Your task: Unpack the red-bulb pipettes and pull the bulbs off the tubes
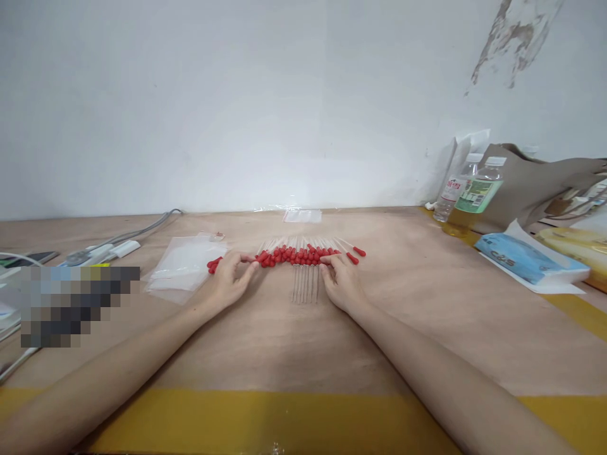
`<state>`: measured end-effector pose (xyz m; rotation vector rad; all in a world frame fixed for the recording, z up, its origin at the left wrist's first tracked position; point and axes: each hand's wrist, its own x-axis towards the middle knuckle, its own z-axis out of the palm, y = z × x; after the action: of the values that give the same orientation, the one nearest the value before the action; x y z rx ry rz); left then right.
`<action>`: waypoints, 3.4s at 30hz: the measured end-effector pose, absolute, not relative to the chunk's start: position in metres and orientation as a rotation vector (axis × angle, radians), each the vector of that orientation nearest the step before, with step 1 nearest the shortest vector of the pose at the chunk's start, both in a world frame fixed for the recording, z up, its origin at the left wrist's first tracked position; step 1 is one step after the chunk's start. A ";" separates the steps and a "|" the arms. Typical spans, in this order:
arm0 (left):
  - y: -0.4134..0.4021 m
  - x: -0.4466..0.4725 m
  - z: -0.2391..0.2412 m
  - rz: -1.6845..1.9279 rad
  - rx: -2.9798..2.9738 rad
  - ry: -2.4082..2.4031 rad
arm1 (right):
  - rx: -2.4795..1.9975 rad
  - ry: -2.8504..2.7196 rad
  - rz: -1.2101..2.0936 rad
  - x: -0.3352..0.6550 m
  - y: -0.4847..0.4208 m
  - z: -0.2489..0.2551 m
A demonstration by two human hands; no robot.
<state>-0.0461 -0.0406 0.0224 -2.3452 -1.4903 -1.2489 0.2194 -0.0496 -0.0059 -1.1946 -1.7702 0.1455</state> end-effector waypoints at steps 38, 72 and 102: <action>-0.077 -0.015 0.028 -0.606 -2.720 -0.852 | -0.661 -2.310 -0.570 0.192 -0.082 0.007; 0.006 -0.143 0.034 -1.009 -2.000 -2.352 | -1.420 -2.065 0.012 0.211 -0.063 0.006; 0.006 -0.005 0.042 -0.659 -2.295 -1.719 | -1.472 -1.851 0.227 0.220 -0.049 -0.002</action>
<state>-0.0048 0.0062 0.0424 -2.2951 -1.7194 -0.6590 0.2205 -0.0493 -0.0025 -1.4721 -1.8506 0.2269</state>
